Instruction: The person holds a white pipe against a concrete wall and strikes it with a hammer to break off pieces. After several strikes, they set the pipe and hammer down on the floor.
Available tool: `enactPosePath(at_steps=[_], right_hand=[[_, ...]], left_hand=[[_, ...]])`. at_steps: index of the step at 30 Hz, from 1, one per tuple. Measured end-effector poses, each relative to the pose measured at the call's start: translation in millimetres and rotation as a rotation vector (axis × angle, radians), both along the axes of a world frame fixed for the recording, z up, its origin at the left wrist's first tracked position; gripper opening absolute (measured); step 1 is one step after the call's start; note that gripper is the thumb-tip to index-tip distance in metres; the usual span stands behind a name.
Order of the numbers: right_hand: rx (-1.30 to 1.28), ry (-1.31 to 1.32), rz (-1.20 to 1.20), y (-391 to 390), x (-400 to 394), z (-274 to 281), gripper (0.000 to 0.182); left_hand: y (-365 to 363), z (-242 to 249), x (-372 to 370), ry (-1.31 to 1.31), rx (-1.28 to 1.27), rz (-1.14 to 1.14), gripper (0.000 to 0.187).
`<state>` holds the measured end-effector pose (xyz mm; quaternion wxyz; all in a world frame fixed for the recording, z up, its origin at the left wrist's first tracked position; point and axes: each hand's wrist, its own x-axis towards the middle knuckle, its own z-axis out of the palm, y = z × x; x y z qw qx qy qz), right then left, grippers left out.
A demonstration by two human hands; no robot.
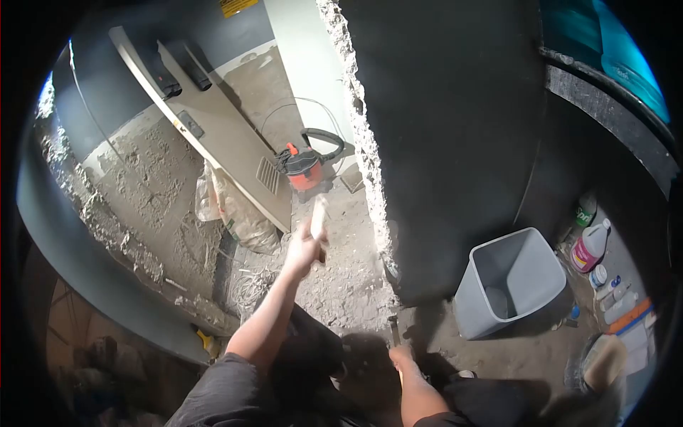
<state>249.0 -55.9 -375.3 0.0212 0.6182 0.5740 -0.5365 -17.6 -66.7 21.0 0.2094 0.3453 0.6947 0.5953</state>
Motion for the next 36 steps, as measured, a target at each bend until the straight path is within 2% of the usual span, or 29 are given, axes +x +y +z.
enactPosePath(at_steps=[2, 4, 5, 6, 7, 8, 9, 10, 11, 12, 13, 15, 17, 19, 20, 21, 23, 24, 25, 27, 28, 29, 30, 31, 33, 35, 36], right_hand=[[0.069, -0.048, 0.048, 2, 3, -15, 0.022], [0.037, -0.180, 0.291, 10, 5, -3, 0.031], [0.042, -0.175, 0.301, 9, 11, 2, 0.031], [0.134, -0.119, 0.368, 7, 20, 18, 0.036], [0.229, -0.064, 0.433, 8, 24, 28, 0.041], [0.257, -0.043, 0.438, 7, 24, 26, 0.042], [0.266, -0.038, 0.443, 7, 25, 25, 0.042], [0.266, -0.024, 0.418, 7, 26, 24, 0.041], [0.267, -0.009, 0.391, 9, 25, 24, 0.041], [0.246, -0.113, 0.444, 13, 19, 20, 0.041], [0.254, -0.107, 0.440, 20, 14, 18, 0.041], [0.150, -0.122, 0.493, 23, 18, 11, 0.043], [0.117, -0.091, 0.473, 19, 22, 4, 0.045], [0.058, -0.003, 0.413, 23, 21, -10, 0.048], [-0.025, 0.055, 0.375, 29, 17, -46, 0.054], [0.066, -0.121, 0.526, 26, 23, 18, 0.051], [0.233, -0.083, 0.652, 26, 29, 5, 0.030], [-0.117, 0.006, 0.371, 14, 35, 57, 0.027], [-0.128, 0.003, 0.289, 8, 36, 88, 0.024], [-0.181, 0.064, 0.132, 8, 33, 99, 0.020], [-0.203, 0.099, 0.144, 11, 32, 121, 0.019], [-0.224, 0.134, 0.153, 14, 33, 146, 0.018], [-0.231, 0.184, 0.111, 17, 31, 158, 0.018], [-0.211, 0.189, 0.085, 18, 28, 179, 0.018], [-0.225, 0.351, 0.122, 25, 38, 211, 0.016], [-0.113, 0.470, 0.146, 10, 46, 304, 0.011], [-0.034, 0.620, 0.131, 2, 54, 326, 0.010]], left_hand=[[18, 64, 19, 0.020, 0.352, 0.152, 0.050], [34, 101, 46, 0.089, 0.567, 0.126, 0.048], [46, 105, 58, 0.127, 0.625, 0.117, 0.047], [54, 103, 73, 0.191, 0.610, 0.053, 0.046], [66, 85, 79, 0.416, 0.356, 0.217, 0.052], [82, 47, 77, 0.676, 0.183, 0.205, 0.060], [87, 19, 107, 0.423, 0.074, 0.139, 0.063], [95, -49, 114, 0.565, 0.082, 0.250, 0.063], [77, -74, 134, 0.407, -0.023, 0.166, 0.060], [68, -114, 130, 0.483, -0.038, 0.190, 0.055], [45, -76, 150, -0.063, -0.378, 0.063, 0.050], [32, -110, 126, -0.415, -0.436, 0.048, 0.026], [21, -143, 83, -1.201, -0.076, 0.106, 0.015], [17, -82, 77, -0.873, -0.243, 0.157, 0.016], [18, -69, 59, -0.813, -0.207, 0.100, 0.017], [18, -59, 40, -0.753, -0.171, 0.041, 0.019], [20, -18, 16, -0.570, -0.160, -0.042, 0.026], [22, -4, 2, -0.563, -0.136, -0.042, 0.031], [28, 9, -11, -0.553, -0.111, -0.044, 0.035], [34, 33, -24, -0.417, -0.016, -0.058, 0.038], [38, 41, -34, -0.401, 0.025, -0.076, 0.037], [42, 45, -40, -0.386, 0.066, -0.098, 0.037], [44, 49, -41, -0.458, 0.193, -0.166, 0.025], [43, 54, -39, -0.470, 0.198, -0.187, 0.025], [41, 49, -30, -0.314, 0.353, -0.234, 0.023], [43, 30, -26, -0.368, 0.459, -0.246, 0.026], [40, 18, -28, -0.373, 0.453, -0.263, 0.026]])
